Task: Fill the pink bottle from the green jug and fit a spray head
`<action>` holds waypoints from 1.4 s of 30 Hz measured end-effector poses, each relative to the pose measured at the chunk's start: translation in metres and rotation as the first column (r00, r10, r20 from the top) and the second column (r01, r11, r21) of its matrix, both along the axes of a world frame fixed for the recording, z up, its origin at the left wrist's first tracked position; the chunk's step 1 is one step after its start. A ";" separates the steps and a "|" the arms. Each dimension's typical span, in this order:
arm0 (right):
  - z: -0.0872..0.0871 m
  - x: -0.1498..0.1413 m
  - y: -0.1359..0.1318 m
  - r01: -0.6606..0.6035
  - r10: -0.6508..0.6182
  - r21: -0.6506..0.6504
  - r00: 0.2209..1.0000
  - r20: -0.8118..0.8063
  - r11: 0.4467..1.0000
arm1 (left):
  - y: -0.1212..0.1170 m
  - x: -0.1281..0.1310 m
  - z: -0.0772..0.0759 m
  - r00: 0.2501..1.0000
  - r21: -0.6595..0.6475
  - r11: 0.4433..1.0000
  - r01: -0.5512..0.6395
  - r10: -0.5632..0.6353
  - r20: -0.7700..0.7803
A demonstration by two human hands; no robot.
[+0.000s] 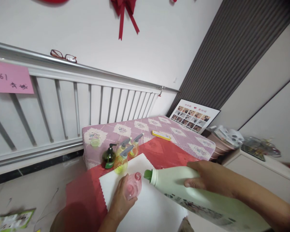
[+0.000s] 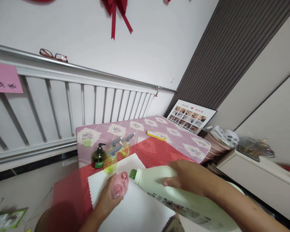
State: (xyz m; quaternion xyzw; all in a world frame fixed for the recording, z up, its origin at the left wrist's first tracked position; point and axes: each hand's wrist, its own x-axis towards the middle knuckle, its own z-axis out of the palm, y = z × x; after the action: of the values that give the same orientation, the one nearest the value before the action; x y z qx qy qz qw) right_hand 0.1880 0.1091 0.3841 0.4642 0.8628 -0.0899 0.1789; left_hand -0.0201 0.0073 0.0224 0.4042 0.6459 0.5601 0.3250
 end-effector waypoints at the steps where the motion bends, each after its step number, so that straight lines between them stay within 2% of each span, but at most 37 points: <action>1: 0.000 0.000 0.000 -0.001 0.001 -0.003 1.000 0.000 1.000 | 0.000 0.000 0.000 1.000 0.001 1.000 0.000 0.000 -0.002; 10: 0.001 -0.002 0.000 -0.019 0.019 0.004 1.000 0.016 1.000 | 0.000 0.000 0.000 1.000 -0.010 1.000 0.009 -0.009 -0.029; 19: -0.001 0.000 0.001 -0.029 0.029 0.003 1.000 -0.001 1.000 | 0.002 0.000 -0.008 1.000 0.024 1.000 -0.018 0.018 0.004; 32: 0.001 -0.006 -0.001 -0.018 0.018 -0.012 1.000 0.007 1.000 | 0.002 0.000 -0.005 1.000 0.004 1.000 0.002 -0.002 0.006; 42: -0.001 -0.004 0.002 -0.026 0.026 0.001 1.000 0.008 1.000 | 0.002 0.000 -0.006 0.999 0.007 1.000 -0.025 0.025 0.038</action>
State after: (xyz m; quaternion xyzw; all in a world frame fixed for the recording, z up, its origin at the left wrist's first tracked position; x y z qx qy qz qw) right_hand 0.1837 0.1114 0.3827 0.4532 0.8682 -0.0852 0.1832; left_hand -0.0205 0.0091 0.0164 0.3866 0.6424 0.5743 0.3285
